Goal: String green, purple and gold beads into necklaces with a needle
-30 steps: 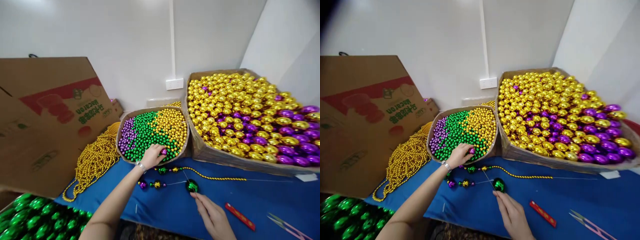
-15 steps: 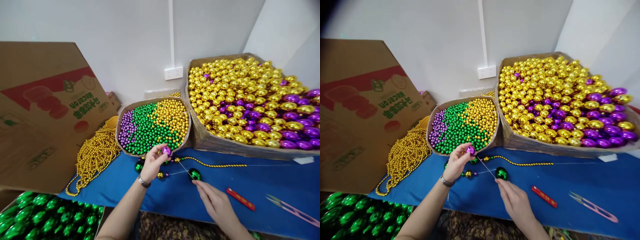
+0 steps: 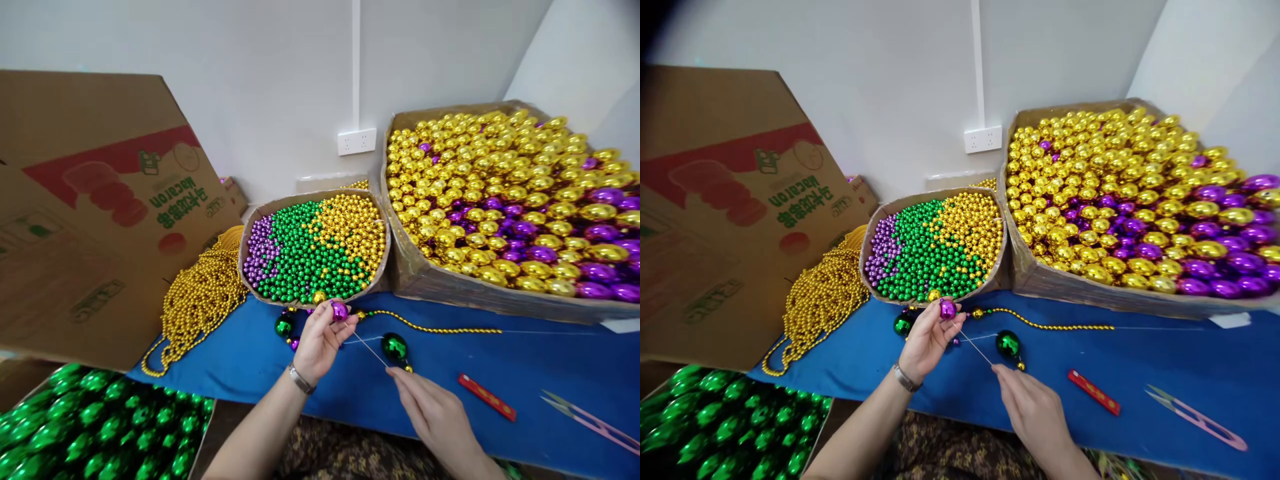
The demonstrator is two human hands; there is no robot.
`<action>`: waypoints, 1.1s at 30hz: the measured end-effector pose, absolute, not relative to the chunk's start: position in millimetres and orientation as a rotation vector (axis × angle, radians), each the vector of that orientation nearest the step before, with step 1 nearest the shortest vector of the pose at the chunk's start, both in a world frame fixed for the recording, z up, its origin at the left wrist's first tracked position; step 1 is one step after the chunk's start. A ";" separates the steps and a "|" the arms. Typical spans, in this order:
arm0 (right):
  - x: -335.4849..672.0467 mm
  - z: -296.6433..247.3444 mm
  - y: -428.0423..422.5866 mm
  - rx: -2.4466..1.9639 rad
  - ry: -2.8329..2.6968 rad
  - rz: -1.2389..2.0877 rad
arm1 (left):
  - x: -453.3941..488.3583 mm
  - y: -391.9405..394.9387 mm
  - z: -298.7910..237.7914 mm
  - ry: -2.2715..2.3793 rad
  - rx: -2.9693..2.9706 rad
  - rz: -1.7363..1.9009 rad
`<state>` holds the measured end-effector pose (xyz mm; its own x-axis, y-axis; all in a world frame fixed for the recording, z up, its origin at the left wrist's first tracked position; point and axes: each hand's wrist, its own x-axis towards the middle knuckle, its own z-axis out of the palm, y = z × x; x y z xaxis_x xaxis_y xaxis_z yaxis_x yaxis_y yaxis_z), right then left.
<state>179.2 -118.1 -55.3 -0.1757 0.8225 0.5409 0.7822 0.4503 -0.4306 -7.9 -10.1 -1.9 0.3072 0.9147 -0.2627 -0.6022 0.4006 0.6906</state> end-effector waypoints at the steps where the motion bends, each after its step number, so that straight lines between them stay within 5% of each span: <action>1: 179.7 -55.6 -118.8 -1.350 -1.968 0.068 | -7.6 -10.9 -1.5 0.700 0.532 1.070; 33: 183.7 -79.3 -142.1 -1.347 -2.140 -0.058 | -8.3 -61.0 -29.9 0.778 0.383 1.180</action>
